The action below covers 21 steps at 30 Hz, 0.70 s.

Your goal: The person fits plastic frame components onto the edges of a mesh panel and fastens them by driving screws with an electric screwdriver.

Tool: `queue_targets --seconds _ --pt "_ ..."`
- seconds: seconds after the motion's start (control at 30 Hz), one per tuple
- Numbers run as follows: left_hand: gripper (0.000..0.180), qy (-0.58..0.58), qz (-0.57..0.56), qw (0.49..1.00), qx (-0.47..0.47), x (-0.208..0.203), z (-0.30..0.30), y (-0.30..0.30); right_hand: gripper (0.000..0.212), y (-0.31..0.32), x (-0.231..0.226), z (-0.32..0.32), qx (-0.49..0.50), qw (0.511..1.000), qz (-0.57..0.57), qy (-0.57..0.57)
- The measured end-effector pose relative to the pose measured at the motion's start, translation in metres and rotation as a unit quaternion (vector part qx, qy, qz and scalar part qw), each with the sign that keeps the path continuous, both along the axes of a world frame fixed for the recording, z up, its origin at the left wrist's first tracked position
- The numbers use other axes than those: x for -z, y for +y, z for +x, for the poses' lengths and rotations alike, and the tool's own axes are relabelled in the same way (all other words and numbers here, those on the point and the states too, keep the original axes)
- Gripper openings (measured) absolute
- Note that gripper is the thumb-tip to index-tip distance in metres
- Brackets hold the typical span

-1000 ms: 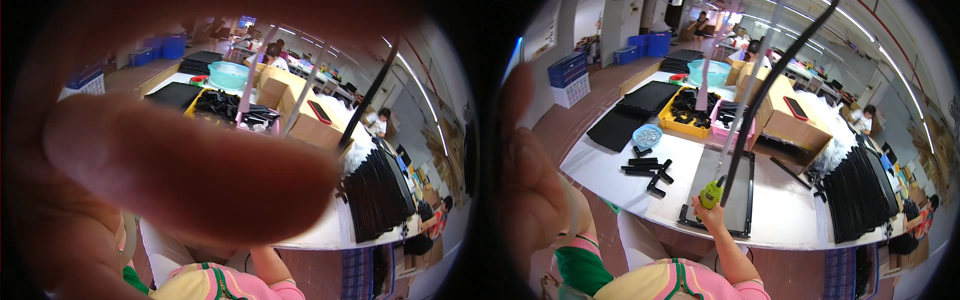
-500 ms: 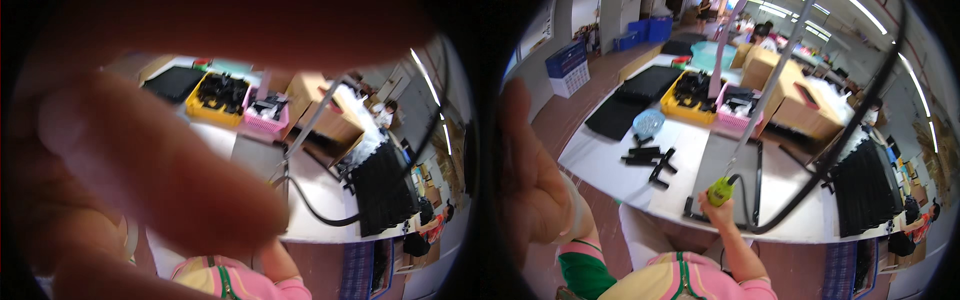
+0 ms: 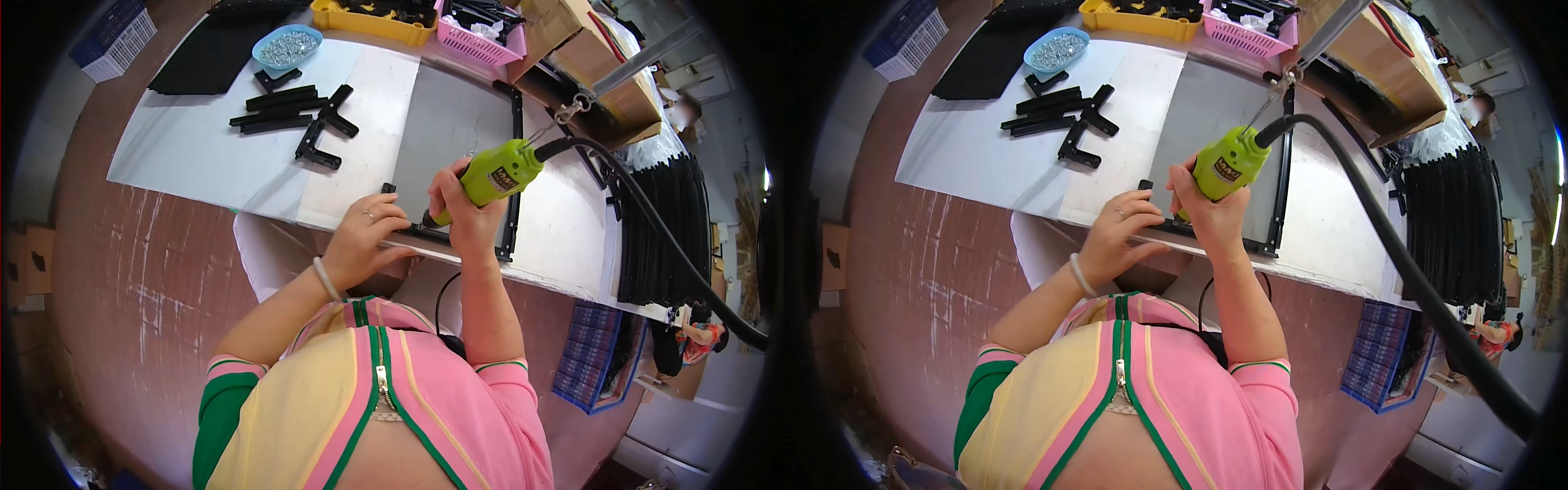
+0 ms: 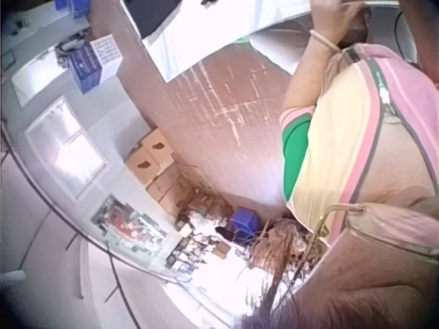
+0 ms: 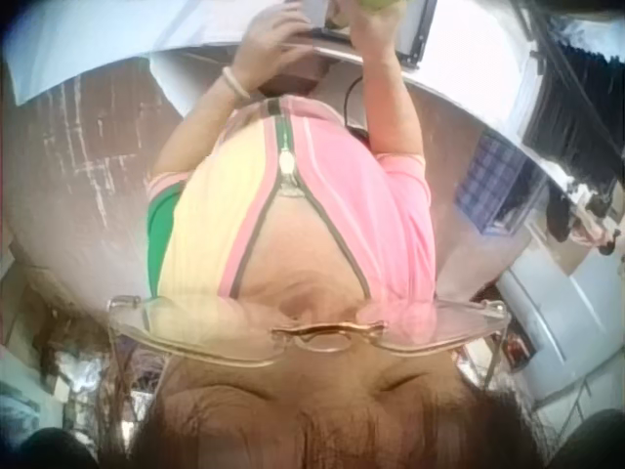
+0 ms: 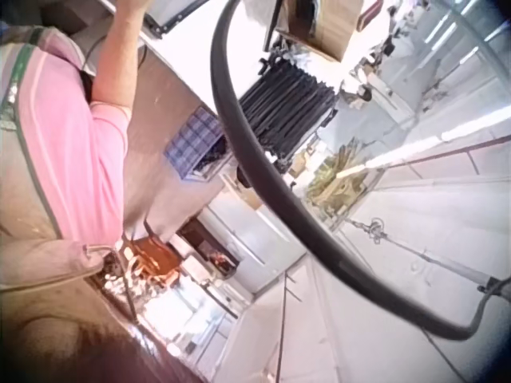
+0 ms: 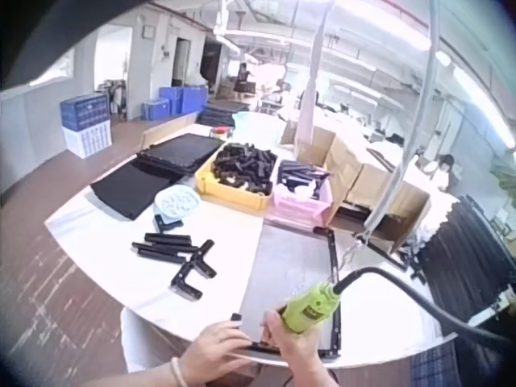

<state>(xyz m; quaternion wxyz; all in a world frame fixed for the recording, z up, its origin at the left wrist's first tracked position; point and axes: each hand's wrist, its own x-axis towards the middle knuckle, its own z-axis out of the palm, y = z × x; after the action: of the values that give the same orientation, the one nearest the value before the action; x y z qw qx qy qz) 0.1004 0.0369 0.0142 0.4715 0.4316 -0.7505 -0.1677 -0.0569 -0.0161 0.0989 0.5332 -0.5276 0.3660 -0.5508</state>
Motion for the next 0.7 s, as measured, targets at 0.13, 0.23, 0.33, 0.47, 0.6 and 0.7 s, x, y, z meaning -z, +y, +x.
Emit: queue_targets --seconds 0.13,0.23,0.33,0.47,0.6,0.7 --pt "0.033 -0.026 -0.018 0.998 -0.06 0.016 -0.019 -0.003 0.01 -0.001 0.003 0.0 0.002 1.0 -0.008 0.003" --pt "0.03 -0.025 -0.024 0.996 -0.076 0.02 -0.023 -0.005 0.009 -0.003 0.004 -0.001 -0.005 0.999 -0.019 0.026" --pt "0.028 -0.026 -0.049 0.995 -0.078 0.022 -0.024 -0.006 0.008 -0.006 0.004 -0.004 -0.008 1.0 0.001 0.017" --pt "0.026 -0.034 -0.06 0.994 -0.086 0.022 -0.025 -0.006 0.008 -0.006 0.005 -0.005 -0.011 1.0 -0.008 0.015" --pt "0.024 -0.025 -0.045 0.995 -0.086 0.019 -0.025 -0.005 0.009 -0.003 0.006 -0.003 -0.01 1.0 -0.008 0.021" --pt "0.023 -0.028 -0.04 0.995 -0.085 0.017 -0.025 -0.004 0.009 -0.001 0.006 -0.003 -0.006 1.0 -0.004 0.013"
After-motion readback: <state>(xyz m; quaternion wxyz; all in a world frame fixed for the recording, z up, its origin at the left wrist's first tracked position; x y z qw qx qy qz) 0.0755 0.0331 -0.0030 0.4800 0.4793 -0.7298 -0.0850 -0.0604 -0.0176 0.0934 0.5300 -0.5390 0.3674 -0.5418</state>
